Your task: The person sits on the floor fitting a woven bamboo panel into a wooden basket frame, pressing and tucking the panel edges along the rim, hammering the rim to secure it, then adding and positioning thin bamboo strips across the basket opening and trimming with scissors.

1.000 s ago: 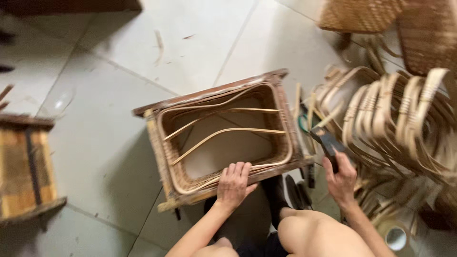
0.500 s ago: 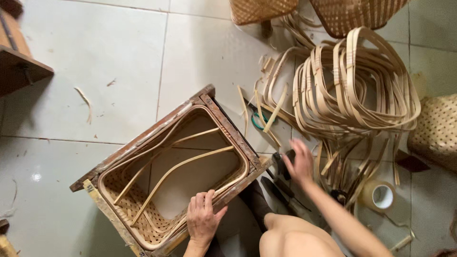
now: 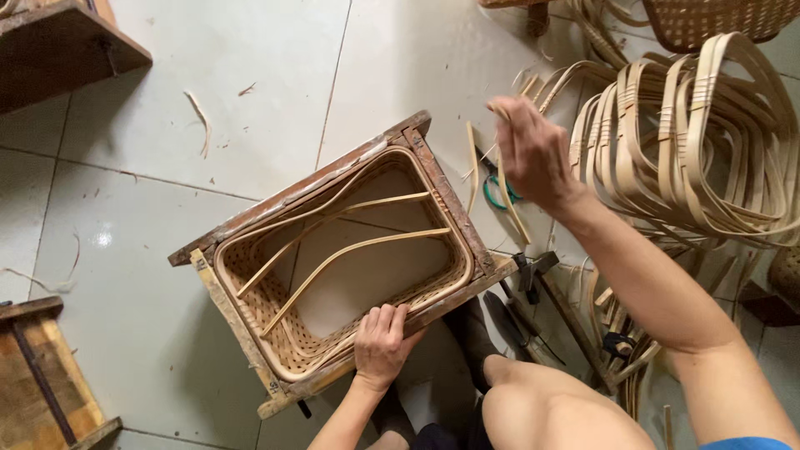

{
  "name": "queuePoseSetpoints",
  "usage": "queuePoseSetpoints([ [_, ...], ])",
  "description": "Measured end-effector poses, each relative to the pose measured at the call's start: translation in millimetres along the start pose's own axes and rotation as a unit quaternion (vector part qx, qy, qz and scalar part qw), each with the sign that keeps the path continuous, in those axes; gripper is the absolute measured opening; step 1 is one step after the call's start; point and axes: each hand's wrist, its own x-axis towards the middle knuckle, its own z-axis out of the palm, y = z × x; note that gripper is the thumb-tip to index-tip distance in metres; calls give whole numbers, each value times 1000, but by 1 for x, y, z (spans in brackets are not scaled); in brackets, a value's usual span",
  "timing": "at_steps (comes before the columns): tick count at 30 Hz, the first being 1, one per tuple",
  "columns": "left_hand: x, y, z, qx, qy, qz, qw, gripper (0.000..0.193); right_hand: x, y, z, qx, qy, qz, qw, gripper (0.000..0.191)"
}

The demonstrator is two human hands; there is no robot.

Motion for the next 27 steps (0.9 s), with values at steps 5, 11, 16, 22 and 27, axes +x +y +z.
queuePoseSetpoints([
  [5, 2, -2, -1, 10, 23, 29, 999, 52, 42, -101, 32, 317, -51, 204, 925, 27],
  [11, 4, -2, -4, -9, 15, 21, 1000, 48, 39, -145, 92, 358, -95, 271, 888, 35],
  [16, 7, -5, -5, -6, 10, 19, 1000, 48, 20, -143, 117, 343, -139, 292, 882, 33],
  [22, 8, -2, -8, -24, 16, 14, 999, 53, 10, -128, 128, 299, -172, 266, 900, 26],
  [27, 72, -62, -18, 49, 55, 32, 997, 40, 12, -127, 139, 296, -218, 250, 896, 20],
])
